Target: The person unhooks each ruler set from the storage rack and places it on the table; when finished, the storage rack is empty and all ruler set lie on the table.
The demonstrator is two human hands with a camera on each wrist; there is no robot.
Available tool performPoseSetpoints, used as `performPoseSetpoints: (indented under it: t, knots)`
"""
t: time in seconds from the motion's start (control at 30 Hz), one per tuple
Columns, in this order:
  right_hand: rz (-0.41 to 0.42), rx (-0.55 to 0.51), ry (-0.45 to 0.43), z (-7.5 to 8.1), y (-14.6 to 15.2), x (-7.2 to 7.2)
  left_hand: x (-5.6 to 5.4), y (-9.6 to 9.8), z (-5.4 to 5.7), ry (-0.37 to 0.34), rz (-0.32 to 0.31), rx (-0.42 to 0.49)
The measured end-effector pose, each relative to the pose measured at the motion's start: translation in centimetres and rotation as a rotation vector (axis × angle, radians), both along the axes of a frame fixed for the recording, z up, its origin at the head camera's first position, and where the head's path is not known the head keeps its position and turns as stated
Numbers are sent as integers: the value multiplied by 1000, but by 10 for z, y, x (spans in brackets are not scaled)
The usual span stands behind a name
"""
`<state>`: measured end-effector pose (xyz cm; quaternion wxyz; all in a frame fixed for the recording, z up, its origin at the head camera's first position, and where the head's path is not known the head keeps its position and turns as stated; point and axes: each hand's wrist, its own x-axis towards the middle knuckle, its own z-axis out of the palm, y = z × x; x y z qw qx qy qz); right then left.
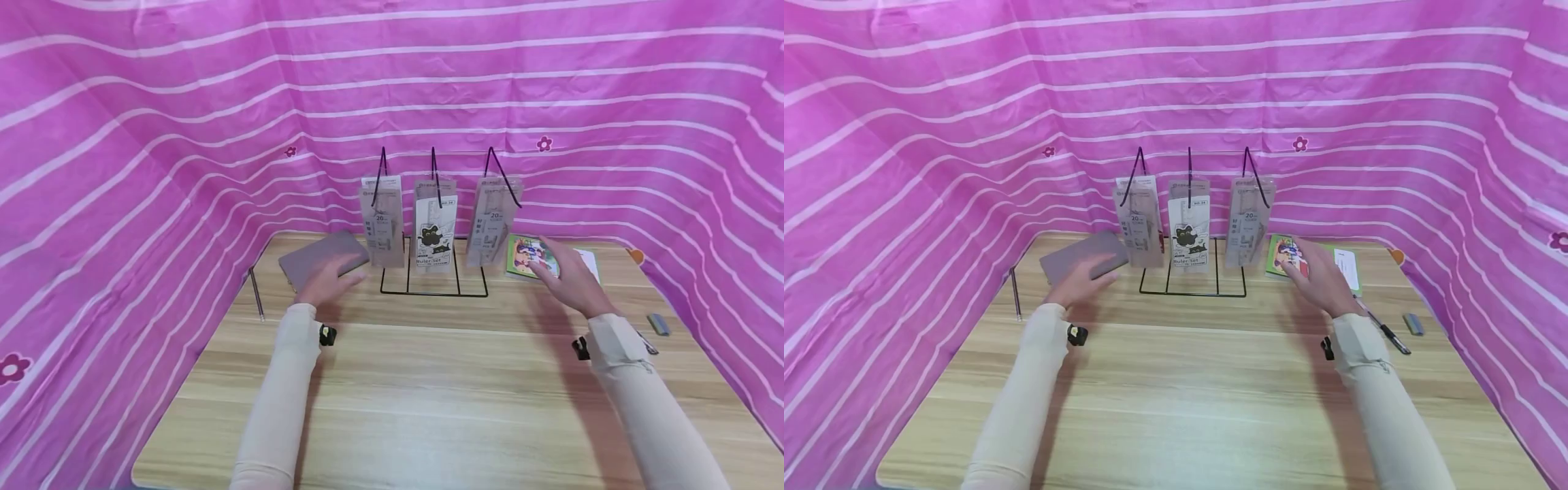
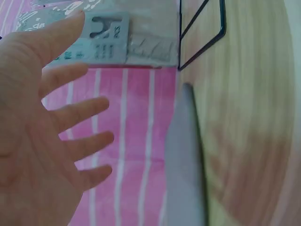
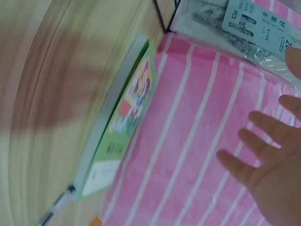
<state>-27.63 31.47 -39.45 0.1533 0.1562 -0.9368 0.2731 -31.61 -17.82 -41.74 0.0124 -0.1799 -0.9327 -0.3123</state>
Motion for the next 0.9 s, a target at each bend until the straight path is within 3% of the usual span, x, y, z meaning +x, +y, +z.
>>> performPoseSetpoints:
  t: [0.17,0.3,0.43,0.6,0.73,0.9]
  knots:
    - [52,-178,17,-4,-8,-12,-5,8,-19,-118,-62,164]
    - [49,-294,-22,-6,-12,-21,-8,14,-35,-194,-64,232]
    - [23,-364,-63,-5,-15,-27,-15,23,-52,-212,-45,241]
    - [-4,-451,-89,7,-23,-25,-24,34,-67,-225,9,268]
    - [5,-501,-113,15,-29,-25,-26,39,-77,-219,74,296]
    - [19,-524,-103,19,-32,-29,-27,44,-85,-184,121,256]
